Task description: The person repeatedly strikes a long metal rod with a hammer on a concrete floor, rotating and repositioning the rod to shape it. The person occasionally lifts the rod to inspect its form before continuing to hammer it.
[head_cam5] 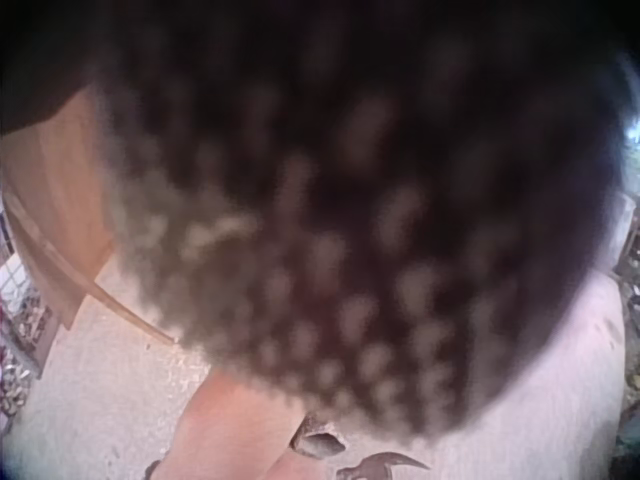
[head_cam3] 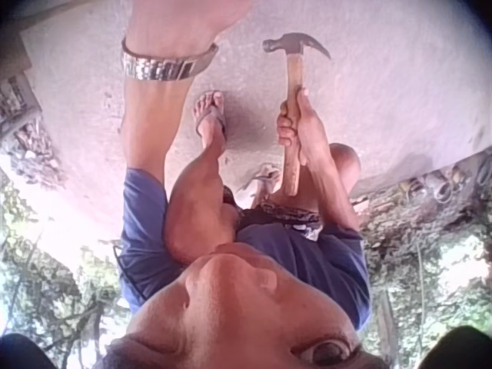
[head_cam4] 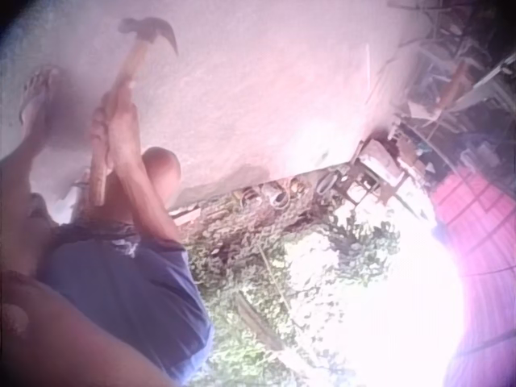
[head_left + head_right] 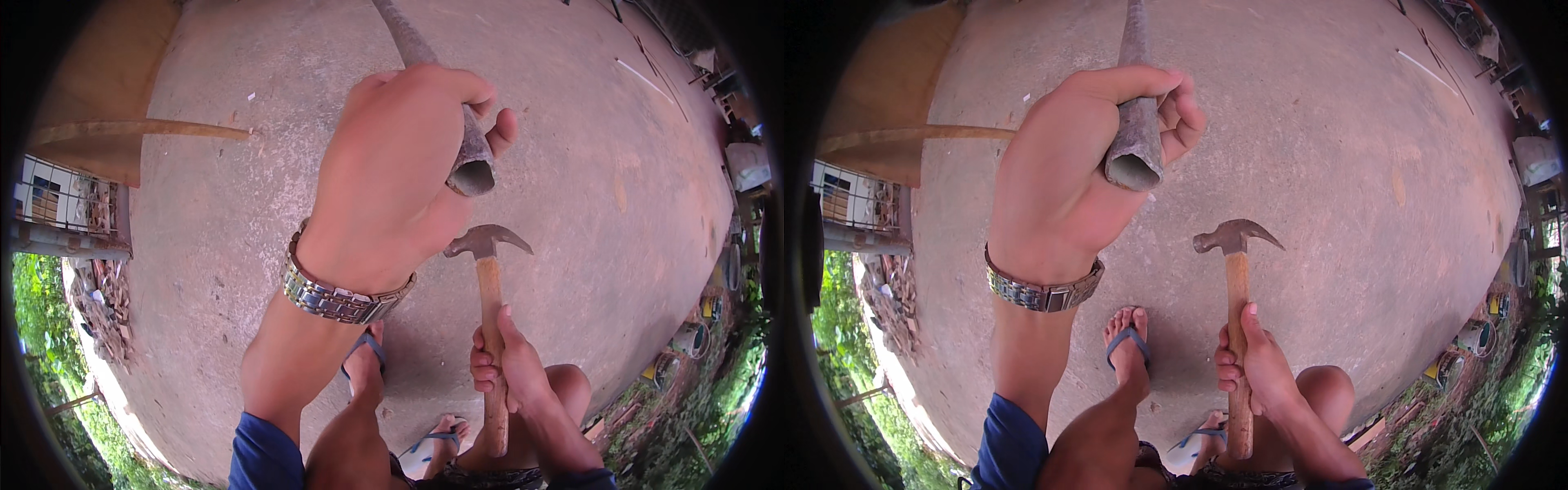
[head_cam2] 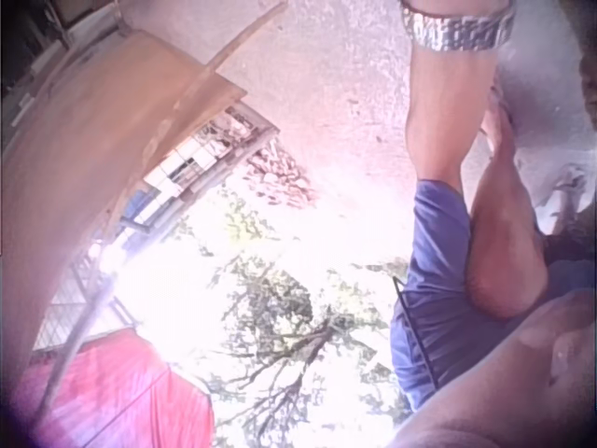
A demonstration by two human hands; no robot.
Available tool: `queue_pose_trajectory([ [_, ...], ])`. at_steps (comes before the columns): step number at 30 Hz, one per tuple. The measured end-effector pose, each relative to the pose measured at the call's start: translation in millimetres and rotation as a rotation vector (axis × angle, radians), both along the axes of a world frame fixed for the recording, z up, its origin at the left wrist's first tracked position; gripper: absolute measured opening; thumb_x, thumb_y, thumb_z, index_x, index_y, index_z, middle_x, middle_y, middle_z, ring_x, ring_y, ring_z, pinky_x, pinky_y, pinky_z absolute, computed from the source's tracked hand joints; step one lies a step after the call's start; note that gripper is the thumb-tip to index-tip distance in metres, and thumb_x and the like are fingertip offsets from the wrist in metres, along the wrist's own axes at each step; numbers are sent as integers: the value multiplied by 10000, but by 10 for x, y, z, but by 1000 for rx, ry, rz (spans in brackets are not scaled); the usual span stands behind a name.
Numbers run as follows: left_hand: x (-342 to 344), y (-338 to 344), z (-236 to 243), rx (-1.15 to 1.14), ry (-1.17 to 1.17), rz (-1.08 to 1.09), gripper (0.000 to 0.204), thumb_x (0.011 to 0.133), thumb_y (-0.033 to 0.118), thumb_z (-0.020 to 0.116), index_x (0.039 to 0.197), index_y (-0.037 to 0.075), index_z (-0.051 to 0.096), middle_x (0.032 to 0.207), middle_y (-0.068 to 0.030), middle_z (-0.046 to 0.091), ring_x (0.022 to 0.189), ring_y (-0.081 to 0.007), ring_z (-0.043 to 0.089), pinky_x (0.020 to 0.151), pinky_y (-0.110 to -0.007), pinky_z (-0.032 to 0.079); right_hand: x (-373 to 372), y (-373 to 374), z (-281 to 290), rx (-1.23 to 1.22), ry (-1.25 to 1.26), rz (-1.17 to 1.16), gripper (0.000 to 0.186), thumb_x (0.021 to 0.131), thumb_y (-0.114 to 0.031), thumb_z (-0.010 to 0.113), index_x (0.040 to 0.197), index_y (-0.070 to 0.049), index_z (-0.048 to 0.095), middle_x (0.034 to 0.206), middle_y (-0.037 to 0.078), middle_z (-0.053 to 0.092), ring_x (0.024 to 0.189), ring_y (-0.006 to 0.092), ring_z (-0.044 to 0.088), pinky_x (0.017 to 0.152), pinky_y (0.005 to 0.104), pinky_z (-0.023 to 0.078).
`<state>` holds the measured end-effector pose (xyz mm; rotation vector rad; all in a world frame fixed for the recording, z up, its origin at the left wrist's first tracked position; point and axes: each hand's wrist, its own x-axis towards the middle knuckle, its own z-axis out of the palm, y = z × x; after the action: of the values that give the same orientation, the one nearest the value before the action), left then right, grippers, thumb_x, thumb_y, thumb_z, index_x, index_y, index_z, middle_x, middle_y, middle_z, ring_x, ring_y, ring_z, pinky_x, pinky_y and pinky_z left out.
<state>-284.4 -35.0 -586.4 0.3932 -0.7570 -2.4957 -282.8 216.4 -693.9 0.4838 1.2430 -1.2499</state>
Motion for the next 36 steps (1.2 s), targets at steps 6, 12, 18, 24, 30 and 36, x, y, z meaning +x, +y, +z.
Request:
queue_pose_trajectory([
  [6, 65, 24, 32, 97, 6, 130, 257, 1015, -24, 518, 1225, -146, 434, 1128, -258, 567, 932, -249, 565, 735, -363, 512, 0, -18, -28, 2, -1, -3, 646, 1046, -731, 387, 972, -95, 471, 721, -3, 410, 569, 110, 382, 511, 288, 370],
  [12, 78, 71, 19, -62, -57, 127, 227, 1014, -6, 539, 1201, -126, 491, 1090, -221, 580, 910, -240, 569, 742, -377, 516, -8, -36, -44, 11, 4, 7, 650, 1045, -732, 389, 967, -93, 479, 723, 0, 421, 568, 110, 386, 511, 291, 379],
  [18, 86, 94, 66, -337, -206, 43, 156, 1003, 7, 574, 1074, -131, 562, 1026, -191, 585, 887, -254, 611, 789, -361, 541, -16, -34, -52, 5, 1, 8, 650, 1043, -733, 393, 970, -93, 480, 726, 2, 425, 571, 109, 391, 515, 287, 383],
  [24, 8, 25, 150, -71, 146, 192, 185, 1000, -4, 566, 1073, -171, 537, 1124, -270, 609, 1040, -324, 671, 964, -392, 598, -7, -83, -40, 16, -20, -5, 635, 1050, -735, 363, 946, -115, 455, 715, -14, 384, 555, 102, 346, 513, 268, 345],
  [30, -91, 26, 237, -10, 293, 109, 372, 1058, 47, 538, 1268, -238, 426, 1350, -400, 553, 1273, -432, 617, 1150, -462, 546, 2, -86, -52, 4, -6, -25, 627, 1056, -731, 352, 928, -124, 442, 712, -26, 354, 554, 97, 325, 513, 261, 328],
  [36, -30, -129, 238, -20, 361, 2, 465, 1094, 66, 484, 1382, -264, 328, 1403, -417, 510, 1373, -453, 541, 1177, -460, 524, -37, -12, -89, -62, -34, -65, 603, 1072, -690, 374, 979, -102, 475, 741, -4, 411, 585, 115, 388, 531, 286, 374],
])
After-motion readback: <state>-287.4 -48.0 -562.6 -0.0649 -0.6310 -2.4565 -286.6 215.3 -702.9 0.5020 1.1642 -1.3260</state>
